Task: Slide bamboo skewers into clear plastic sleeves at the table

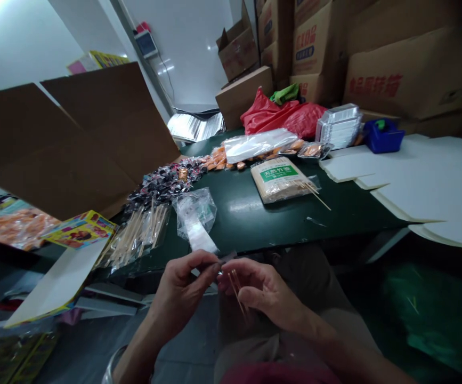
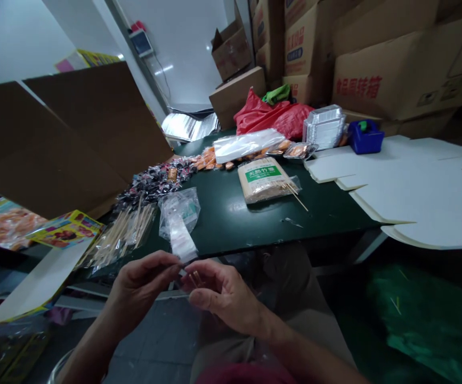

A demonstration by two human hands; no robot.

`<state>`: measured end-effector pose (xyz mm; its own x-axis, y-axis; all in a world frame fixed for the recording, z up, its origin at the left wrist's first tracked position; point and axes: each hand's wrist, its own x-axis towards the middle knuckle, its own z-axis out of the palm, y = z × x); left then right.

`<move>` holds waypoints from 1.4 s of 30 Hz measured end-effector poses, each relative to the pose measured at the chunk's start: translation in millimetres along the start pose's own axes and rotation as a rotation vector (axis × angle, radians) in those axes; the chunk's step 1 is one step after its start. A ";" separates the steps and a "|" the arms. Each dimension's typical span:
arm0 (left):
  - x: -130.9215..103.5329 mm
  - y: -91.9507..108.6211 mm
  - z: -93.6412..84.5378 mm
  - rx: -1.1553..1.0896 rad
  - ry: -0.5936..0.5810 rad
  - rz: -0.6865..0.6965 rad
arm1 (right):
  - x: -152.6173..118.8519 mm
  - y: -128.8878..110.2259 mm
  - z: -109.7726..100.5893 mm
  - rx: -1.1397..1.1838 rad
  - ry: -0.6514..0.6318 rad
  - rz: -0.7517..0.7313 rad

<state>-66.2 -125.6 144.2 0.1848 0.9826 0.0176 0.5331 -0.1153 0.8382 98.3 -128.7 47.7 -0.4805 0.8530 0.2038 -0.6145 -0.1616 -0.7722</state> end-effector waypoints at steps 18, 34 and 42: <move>8.9 9.1 17.5 0.842 0.131 0.654 | 8.2 -13.0 5.2 -0.582 0.203 -0.240; 12.5 -18.6 -17.0 0.811 0.559 0.395 | 2.3 -21.7 -3.0 -0.782 0.268 -0.262; -61.8 -71.1 -18.0 0.633 0.055 0.228 | 7.7 -8.8 -5.0 -0.713 0.341 -0.192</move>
<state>-130.4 -175.5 93.3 0.3162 0.9278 0.1980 0.8699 -0.3668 0.3298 103.2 -118.2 53.0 -0.1193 0.9566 0.2660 -0.0656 0.2597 -0.9634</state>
